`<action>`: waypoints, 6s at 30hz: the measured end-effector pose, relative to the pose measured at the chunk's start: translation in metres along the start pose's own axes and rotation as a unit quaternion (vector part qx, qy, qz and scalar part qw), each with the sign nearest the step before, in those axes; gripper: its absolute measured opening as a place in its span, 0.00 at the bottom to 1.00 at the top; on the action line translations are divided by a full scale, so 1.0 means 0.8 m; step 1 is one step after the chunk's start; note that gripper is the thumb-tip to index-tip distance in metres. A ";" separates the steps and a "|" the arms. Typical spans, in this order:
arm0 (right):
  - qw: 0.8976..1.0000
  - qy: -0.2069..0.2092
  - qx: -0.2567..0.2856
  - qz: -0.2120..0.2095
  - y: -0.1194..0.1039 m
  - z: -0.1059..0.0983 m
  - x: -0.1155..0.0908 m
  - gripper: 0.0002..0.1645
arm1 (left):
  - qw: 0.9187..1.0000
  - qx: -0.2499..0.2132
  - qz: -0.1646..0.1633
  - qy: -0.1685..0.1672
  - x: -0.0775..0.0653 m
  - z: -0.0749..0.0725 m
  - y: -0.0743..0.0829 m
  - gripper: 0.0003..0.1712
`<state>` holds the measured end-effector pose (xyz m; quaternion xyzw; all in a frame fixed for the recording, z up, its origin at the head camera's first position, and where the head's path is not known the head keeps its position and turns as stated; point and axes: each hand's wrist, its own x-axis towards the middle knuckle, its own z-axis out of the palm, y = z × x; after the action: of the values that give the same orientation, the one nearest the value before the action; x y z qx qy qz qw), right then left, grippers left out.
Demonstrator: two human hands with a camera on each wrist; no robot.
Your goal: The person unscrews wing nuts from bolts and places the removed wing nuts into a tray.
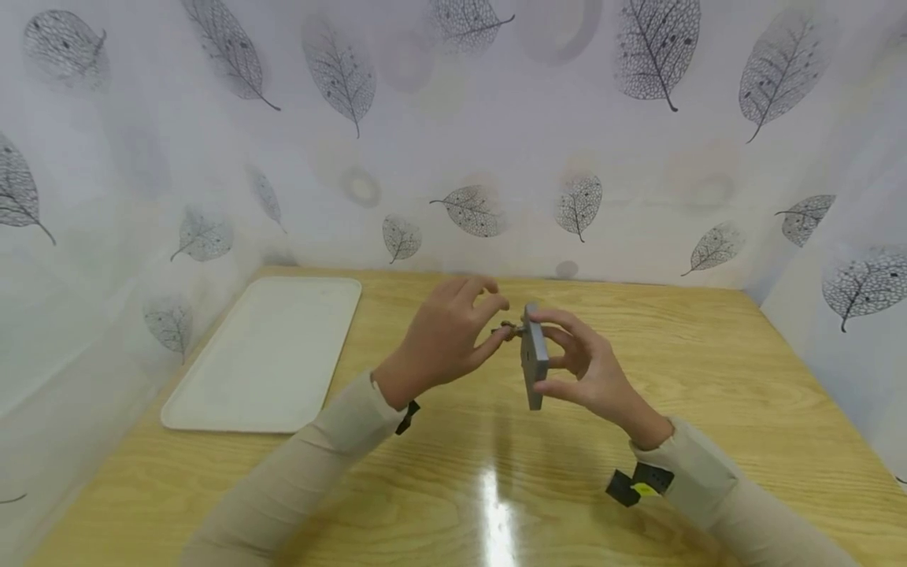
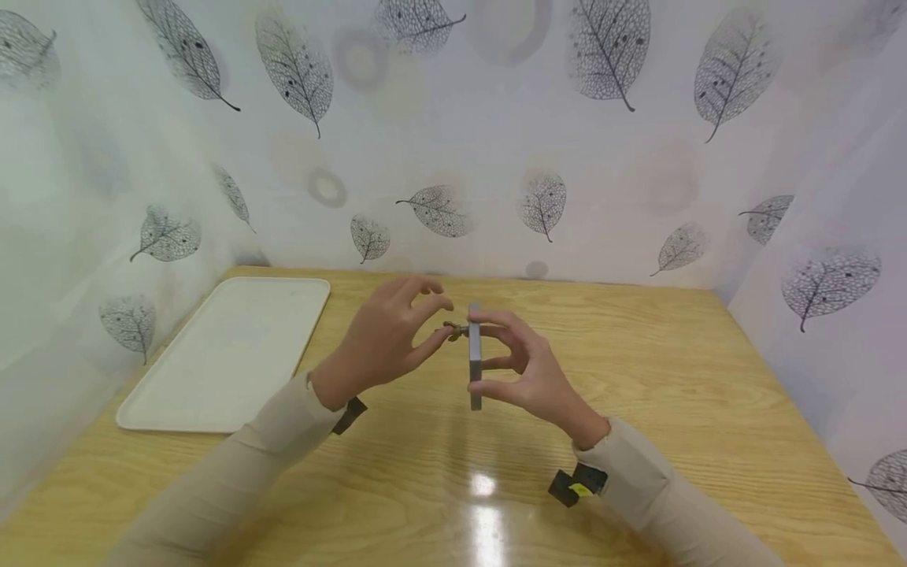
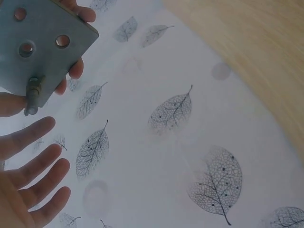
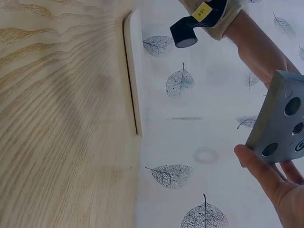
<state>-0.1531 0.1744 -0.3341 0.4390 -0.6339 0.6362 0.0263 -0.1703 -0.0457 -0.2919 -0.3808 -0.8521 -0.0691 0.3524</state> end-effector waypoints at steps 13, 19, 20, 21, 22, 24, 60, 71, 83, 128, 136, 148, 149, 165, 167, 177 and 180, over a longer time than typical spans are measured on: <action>0.999 -0.013 -0.039 -0.007 0.000 0.003 -0.001 0.44 | 1.000 -0.003 0.001 0.011 0.000 -0.001 0.000 0.11; 0.999 -0.005 -0.041 -0.010 -0.002 0.003 0.000 0.43 | 1.000 -0.007 0.004 0.014 0.001 -0.002 0.001 0.11; 0.999 -0.004 -0.042 -0.010 -0.002 0.003 0.000 0.43 | 1.000 -0.007 0.005 0.014 0.002 -0.001 0.001 0.11; 0.999 -0.002 -0.044 -0.010 -0.002 0.003 0.000 0.42 | 1.000 -0.007 0.006 0.014 0.002 -0.001 0.001 0.11; 0.999 -0.001 -0.045 -0.012 -0.002 0.003 0.000 0.42 | 1.000 -0.007 0.006 0.014 0.002 -0.001 0.001 0.11; 0.999 0.003 -0.048 -0.011 -0.002 0.003 -0.001 0.42 | 1.000 -0.009 0.007 0.015 0.002 -0.001 0.001 0.11; 0.999 0.015 -0.040 -0.004 -0.001 0.001 0.000 0.42 | 1.000 -0.016 -0.007 0.001 0.007 0.002 -0.008 0.10; 0.999 0.011 -0.039 -0.012 -0.001 0.000 0.000 0.42 | 0.997 -0.065 0.033 -0.024 0.000 0.000 -0.001 0.14; 0.999 0.013 -0.042 -0.010 -0.001 0.002 0.000 0.42 | 1.000 -0.024 0.003 -0.013 0.008 0.002 -0.006 0.11; 0.999 0.012 -0.043 -0.014 0.001 0.001 0.000 0.42 | 0.997 -0.063 0.039 0.012 0.001 0.002 -0.003 0.13; 0.999 0.010 -0.043 -0.013 0.001 0.001 0.001 0.42 | 0.998 -0.054 0.040 0.004 0.001 0.003 -0.005 0.12; 0.999 0.007 -0.036 -0.020 0.002 0.002 0.000 0.42 | 0.999 -0.036 0.019 0.015 0.004 0.005 -0.007 0.10; 0.999 0.007 -0.035 -0.020 0.002 0.002 0.000 0.42 | 0.999 -0.038 0.021 0.019 0.003 0.005 -0.007 0.10; 0.999 0.012 -0.040 -0.009 0.000 0.002 0.001 0.41 | 0.997 -0.059 0.038 0.028 -0.010 0.004 -0.002 0.13; 0.999 0.012 -0.041 -0.011 0.000 0.002 0.001 0.41 | 0.997 -0.059 0.040 0.024 -0.011 0.005 -0.002 0.13; 0.999 0.011 -0.044 -0.011 0.001 0.001 0.000 0.41 | 0.999 -0.035 0.036 0.009 -0.012 0.009 0.000 0.15; 0.999 0.011 -0.044 -0.012 0.001 0.001 0.000 0.41 | 0.999 -0.029 0.035 0.009 -0.011 0.008 0.001 0.16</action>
<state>-0.1529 0.1735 -0.3346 0.4376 -0.6558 0.6122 0.0599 -0.1691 -0.0479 -0.3022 -0.4201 -0.8324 -0.0846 0.3513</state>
